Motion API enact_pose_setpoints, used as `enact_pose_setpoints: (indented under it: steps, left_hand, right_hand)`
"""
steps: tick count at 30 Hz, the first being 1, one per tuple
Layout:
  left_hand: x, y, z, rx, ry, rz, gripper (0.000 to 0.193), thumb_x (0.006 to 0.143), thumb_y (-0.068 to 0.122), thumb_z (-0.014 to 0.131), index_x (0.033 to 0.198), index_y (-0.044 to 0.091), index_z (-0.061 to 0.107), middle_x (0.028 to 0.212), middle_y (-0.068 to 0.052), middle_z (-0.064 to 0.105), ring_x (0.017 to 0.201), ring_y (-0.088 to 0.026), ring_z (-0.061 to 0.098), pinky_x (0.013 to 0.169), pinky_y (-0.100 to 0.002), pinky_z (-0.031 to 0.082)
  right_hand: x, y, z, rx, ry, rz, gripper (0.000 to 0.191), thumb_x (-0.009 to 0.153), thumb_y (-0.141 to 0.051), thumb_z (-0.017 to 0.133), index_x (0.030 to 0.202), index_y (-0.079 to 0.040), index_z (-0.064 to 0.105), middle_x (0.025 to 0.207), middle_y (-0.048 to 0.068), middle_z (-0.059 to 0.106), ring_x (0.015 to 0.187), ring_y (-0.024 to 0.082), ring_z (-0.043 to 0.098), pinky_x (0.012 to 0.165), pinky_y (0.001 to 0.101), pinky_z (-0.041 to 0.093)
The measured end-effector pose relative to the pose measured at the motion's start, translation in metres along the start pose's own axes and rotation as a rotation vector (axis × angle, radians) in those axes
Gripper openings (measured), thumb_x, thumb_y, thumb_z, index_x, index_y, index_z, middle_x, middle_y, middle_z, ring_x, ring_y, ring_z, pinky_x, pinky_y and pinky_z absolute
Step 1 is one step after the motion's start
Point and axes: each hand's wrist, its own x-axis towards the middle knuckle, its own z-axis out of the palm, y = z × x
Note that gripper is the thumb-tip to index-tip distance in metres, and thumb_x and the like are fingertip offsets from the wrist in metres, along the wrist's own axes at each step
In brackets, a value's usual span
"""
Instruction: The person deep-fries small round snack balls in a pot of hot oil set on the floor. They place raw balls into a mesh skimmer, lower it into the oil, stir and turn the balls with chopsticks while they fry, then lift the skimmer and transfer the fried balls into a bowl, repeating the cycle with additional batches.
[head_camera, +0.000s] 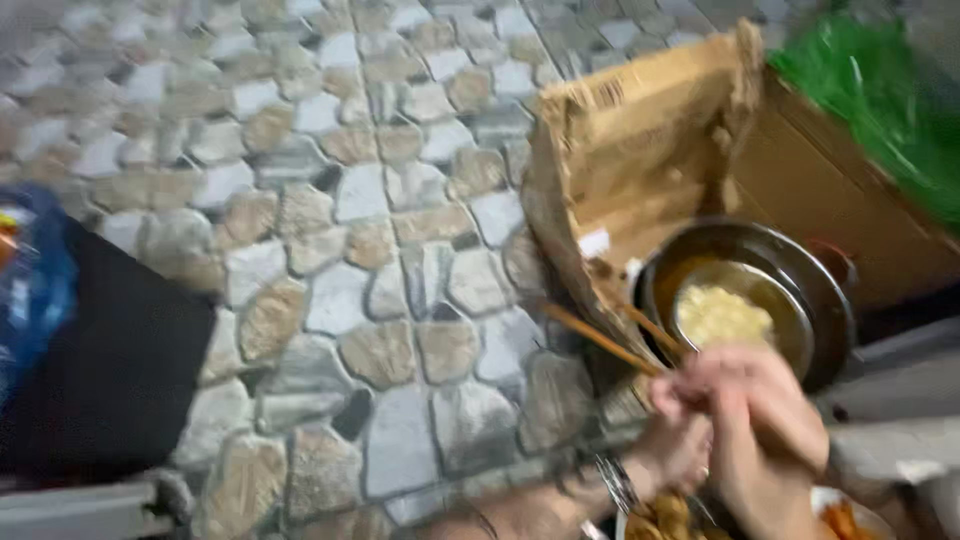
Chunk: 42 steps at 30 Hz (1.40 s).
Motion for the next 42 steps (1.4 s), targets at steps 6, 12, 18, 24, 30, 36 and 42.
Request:
enact_pose_setpoints:
  steps: [6, 12, 18, 24, 30, 36, 42]
  left_hand:
    - [-0.015, -0.015, 0.001, 0.001, 0.027, 0.116, 0.052, 0.115, 0.049, 0.032, 0.093, 0.007, 0.053, 0.06, 0.003, 0.046, 0.041, -0.009, 0.041, 0.036, -0.028, 0.035]
    - [-0.012, -0.015, 0.003, -0.066, 0.021, 0.005, 0.05, 0.114, 0.051, 0.033, 0.091, 0.012, 0.053, 0.06, 0.005, 0.046, 0.039, -0.006, 0.036, 0.034, -0.025, 0.029]
    - [-0.011, -0.016, 0.004, -0.113, -0.055, -0.01, 0.046, 0.115, 0.05, 0.033, 0.094, 0.013, 0.051, 0.065, 0.006, 0.044, 0.043, -0.003, 0.033, 0.037, -0.022, 0.026]
    - [0.0, -0.021, 0.007, -0.152, -0.075, -0.01, 0.044, 0.114, 0.047, 0.033, 0.095, 0.011, 0.05, 0.063, 0.007, 0.041, 0.041, -0.002, 0.03, 0.033, -0.021, 0.022]
    - [0.007, -0.022, 0.007, -0.099, -0.05, -0.068, 0.046, 0.11, 0.052, 0.034, 0.1, 0.012, 0.053, 0.063, 0.007, 0.043, 0.042, -0.003, 0.031, 0.036, -0.021, 0.025]
    - [0.02, -0.02, 0.012, -0.078, 0.0, -0.039, 0.04, 0.11, 0.044, 0.041, 0.092, 0.01, 0.052, 0.06, 0.004, 0.039, 0.041, -0.005, 0.033, 0.035, -0.024, 0.022]
    - [0.036, -0.018, 0.011, -0.102, 0.018, -0.051, 0.04, 0.11, 0.044, 0.039, 0.093, 0.01, 0.053, 0.061, 0.005, 0.039, 0.041, -0.005, 0.031, 0.035, -0.024, 0.02]
  right_hand:
    - [-0.018, 0.03, -0.004, 0.208, 0.176, 0.124, 0.06, 0.114, -0.044, 0.035, 0.092, 0.006, 0.06, 0.12, 0.019, 0.057, 0.096, 0.031, 0.064, 0.079, 0.0364, 0.055]
    - [-0.038, 0.079, -0.056, 0.806, 0.284, 0.107, 0.069, 0.126, -0.046, 0.029, 0.097, 0.009, 0.06, 0.116, 0.022, 0.054, 0.101, 0.03, 0.057, 0.09, 0.0325, 0.049]
    - [-0.054, 0.087, -0.103, 0.991, 0.36, 0.063, 0.061, 0.122, -0.04, 0.029, 0.104, 0.008, 0.063, 0.121, 0.024, 0.055, 0.104, 0.029, 0.054, 0.077, 0.025, 0.044]
    - [-0.063, 0.079, -0.127, 0.956, 0.535, 0.069, 0.052, 0.124, -0.036, 0.035, 0.1, 0.002, 0.063, 0.12, 0.021, 0.055, 0.108, 0.028, 0.053, 0.081, 0.0268, 0.043]
    - [-0.087, 0.043, -0.169, 0.645, 0.58, 0.082, 0.041, 0.121, -0.036, 0.04, 0.099, -0.004, 0.055, 0.133, 0.01, 0.055, 0.121, 0.034, 0.058, 0.101, 0.0441, 0.05]
    - [-0.108, 0.029, -0.214, 0.161, 0.633, 0.116, 0.044, 0.123, -0.043, 0.035, 0.107, -0.004, 0.046, 0.132, 0.006, 0.047, 0.122, 0.033, 0.056, 0.104, 0.0471, 0.048]
    - [-0.116, 0.036, -0.213, -0.127, 0.634, 0.075, 0.063, 0.115, -0.061, 0.025, 0.115, -0.001, 0.045, 0.119, 0.008, 0.043, 0.109, 0.022, 0.055, 0.102, 0.0449, 0.054]
